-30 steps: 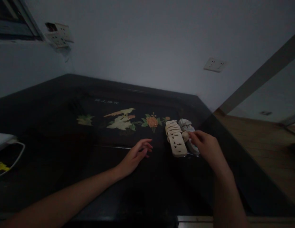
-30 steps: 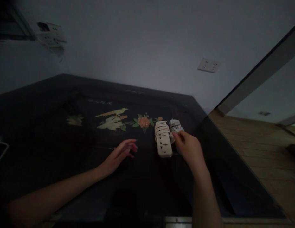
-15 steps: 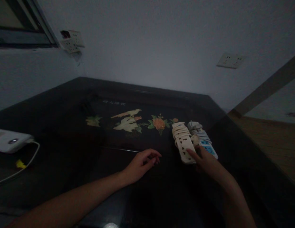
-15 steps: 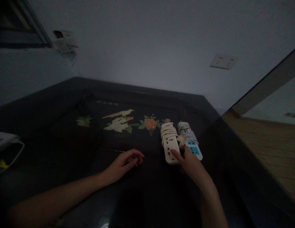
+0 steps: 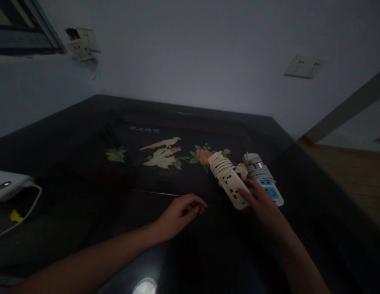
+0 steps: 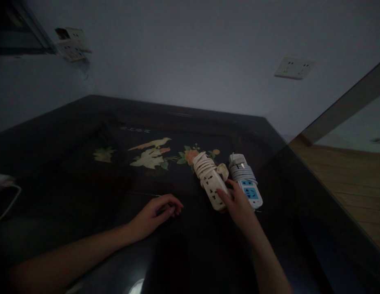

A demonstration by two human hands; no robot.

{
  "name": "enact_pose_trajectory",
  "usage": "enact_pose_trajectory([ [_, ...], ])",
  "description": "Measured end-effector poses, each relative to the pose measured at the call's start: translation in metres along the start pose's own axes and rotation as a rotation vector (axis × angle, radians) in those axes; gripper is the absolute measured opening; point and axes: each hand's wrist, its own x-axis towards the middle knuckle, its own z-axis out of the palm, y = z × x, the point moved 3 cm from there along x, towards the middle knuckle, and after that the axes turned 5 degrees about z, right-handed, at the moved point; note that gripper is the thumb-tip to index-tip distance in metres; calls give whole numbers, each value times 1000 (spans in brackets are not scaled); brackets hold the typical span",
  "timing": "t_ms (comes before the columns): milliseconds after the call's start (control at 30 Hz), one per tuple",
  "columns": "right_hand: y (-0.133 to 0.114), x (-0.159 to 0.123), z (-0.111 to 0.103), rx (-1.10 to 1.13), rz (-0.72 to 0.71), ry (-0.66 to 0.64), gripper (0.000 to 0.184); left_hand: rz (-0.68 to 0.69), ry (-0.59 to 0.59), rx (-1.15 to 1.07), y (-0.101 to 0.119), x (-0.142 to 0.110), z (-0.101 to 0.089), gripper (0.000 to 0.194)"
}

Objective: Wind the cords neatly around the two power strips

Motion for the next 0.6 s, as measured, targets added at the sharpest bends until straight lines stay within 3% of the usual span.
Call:
enact_pose_trajectory([
  [300,2,-27,53,491,-69,-206,57,-150,83,-72,-8,0,0,35],
  [467,-1,-51,86,560,-211,-279,59,-122,129,-168,-12,-2,2,48],
  [600,-2,-56,90,535,-325,-267,65,-152,231,-295,-14,-4,4,56],
])
